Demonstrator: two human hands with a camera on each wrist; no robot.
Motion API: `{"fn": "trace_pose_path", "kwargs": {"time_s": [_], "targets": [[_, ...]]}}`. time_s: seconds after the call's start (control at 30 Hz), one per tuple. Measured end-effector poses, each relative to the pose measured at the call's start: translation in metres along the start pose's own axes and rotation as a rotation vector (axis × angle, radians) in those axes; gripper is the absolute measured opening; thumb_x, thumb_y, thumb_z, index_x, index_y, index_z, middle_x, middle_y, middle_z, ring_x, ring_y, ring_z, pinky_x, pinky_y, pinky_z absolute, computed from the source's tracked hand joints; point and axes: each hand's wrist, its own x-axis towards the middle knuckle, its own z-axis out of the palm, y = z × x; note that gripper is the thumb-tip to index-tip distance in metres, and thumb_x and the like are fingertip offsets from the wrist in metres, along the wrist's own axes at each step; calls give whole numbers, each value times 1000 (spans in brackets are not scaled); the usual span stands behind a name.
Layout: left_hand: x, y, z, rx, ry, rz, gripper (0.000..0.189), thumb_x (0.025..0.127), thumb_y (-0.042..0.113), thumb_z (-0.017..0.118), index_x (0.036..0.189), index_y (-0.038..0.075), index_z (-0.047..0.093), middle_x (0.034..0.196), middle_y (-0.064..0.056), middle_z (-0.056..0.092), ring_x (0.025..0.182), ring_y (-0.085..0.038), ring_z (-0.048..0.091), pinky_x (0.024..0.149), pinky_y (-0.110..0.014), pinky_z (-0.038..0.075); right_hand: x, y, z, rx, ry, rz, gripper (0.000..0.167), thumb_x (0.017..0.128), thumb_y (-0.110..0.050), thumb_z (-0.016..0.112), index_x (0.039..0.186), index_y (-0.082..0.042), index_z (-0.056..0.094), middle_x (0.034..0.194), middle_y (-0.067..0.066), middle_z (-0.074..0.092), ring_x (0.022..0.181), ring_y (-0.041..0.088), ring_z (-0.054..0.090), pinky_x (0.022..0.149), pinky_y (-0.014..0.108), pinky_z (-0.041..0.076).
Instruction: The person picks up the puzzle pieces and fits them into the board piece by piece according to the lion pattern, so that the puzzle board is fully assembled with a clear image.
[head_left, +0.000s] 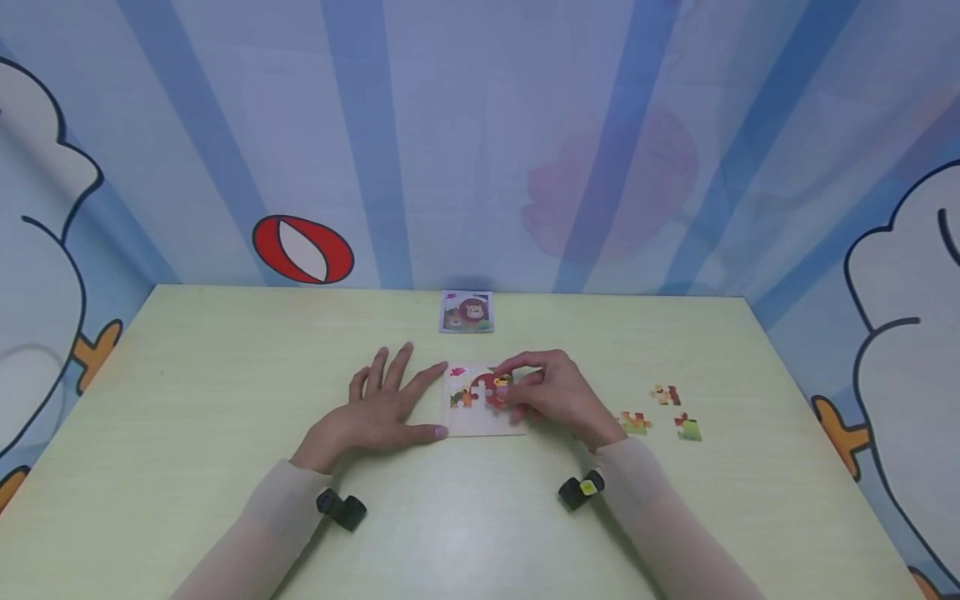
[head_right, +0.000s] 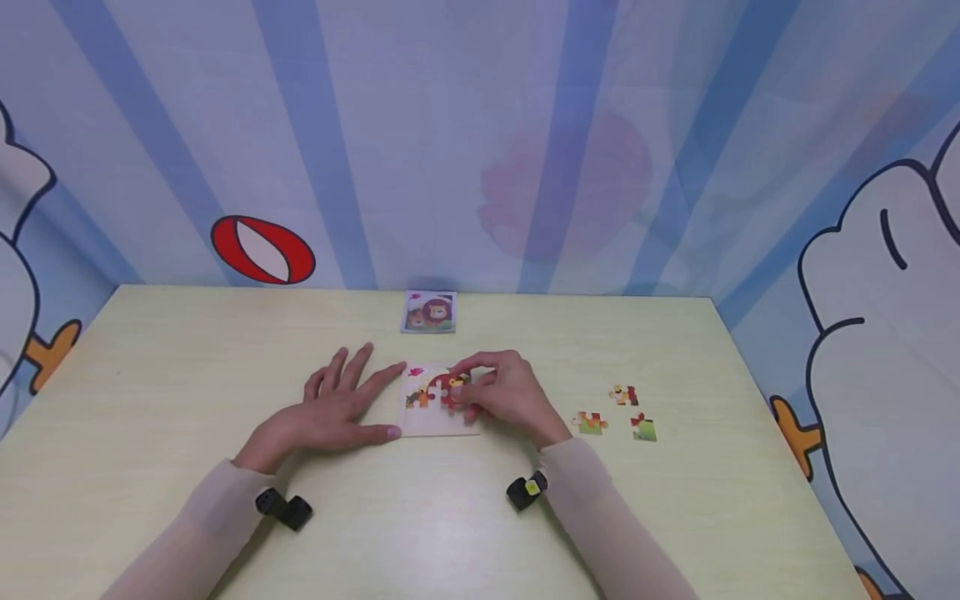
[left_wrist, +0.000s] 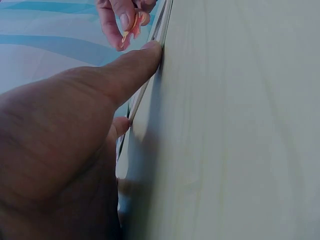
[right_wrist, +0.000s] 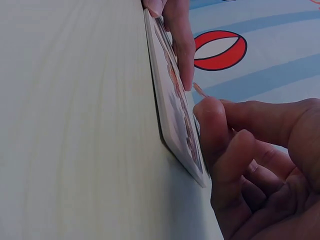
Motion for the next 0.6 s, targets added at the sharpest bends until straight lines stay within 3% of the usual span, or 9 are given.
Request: {"fn": "trace_pose_path", "kwargs": {"time_s": [0.2,0.6], "targets": [[0,0,0,3,-2,-4,96,95,68,66,172,42,16,183,-12,-14,167,-48,-19,128,-74,-2,5,-2,6,-1,-9,27,28,92,-19,86,120,-20,81,73,10,79,58,17,72,55,27,51],[0,0,-1,1,-2,-6,96,95,69,66,172,42,16,183,-11,-14,167,-47,-19,128,-73,-2,11,-3,11,-28,1,21,22,93,-17,84,115,-19,82,67,8,74,53,16,68,53,27,49]]}}
